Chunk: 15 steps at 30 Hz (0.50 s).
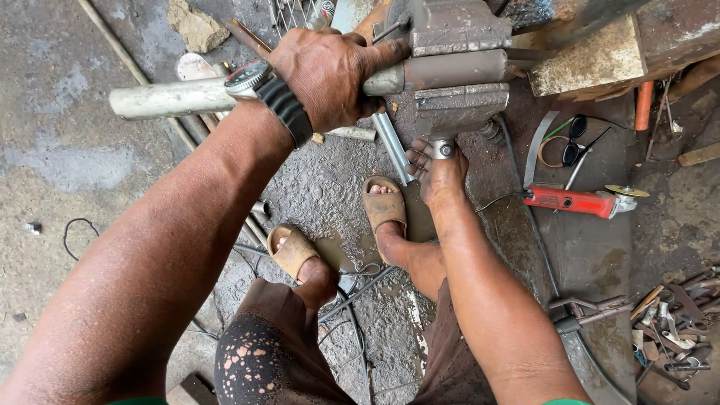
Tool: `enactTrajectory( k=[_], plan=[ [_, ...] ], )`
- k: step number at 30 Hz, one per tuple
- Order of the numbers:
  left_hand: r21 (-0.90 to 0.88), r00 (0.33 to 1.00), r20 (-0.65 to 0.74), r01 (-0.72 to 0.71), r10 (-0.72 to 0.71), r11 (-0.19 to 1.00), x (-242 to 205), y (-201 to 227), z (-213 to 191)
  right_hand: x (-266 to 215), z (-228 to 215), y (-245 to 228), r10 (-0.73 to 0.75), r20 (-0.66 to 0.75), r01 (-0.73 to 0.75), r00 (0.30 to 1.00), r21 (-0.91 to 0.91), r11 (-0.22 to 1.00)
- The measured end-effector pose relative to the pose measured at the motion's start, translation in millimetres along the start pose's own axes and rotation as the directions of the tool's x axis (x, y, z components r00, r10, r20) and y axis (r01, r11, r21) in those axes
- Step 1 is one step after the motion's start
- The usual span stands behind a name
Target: The person hammers a small metal pipe to shape it, then inserts it into a longer pipe and secures the assembly in a bench vise. They later remove the assembly and handle additional metal pipes and a square tube, placing them on the floor.
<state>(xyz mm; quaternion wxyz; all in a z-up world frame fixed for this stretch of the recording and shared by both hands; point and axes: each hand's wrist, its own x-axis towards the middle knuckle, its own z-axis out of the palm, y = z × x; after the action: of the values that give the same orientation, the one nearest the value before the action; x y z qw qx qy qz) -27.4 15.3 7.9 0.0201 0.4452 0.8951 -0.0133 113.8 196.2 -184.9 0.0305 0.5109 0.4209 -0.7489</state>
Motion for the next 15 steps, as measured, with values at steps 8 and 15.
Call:
enactTrajectory(
  k=[8,15],
  plan=[
    [-0.026,0.998,-0.056,0.007,-0.008,1.000,0,2,-2,-78,25,14,0.001,0.172,-0.047,0.985,0.263,0.964],
    [-0.056,1.000,-0.021,0.022,-0.023,0.998,-2,0,0,-144,7,6,-0.048,0.710,-0.315,0.703,0.372,0.873]
  ],
)
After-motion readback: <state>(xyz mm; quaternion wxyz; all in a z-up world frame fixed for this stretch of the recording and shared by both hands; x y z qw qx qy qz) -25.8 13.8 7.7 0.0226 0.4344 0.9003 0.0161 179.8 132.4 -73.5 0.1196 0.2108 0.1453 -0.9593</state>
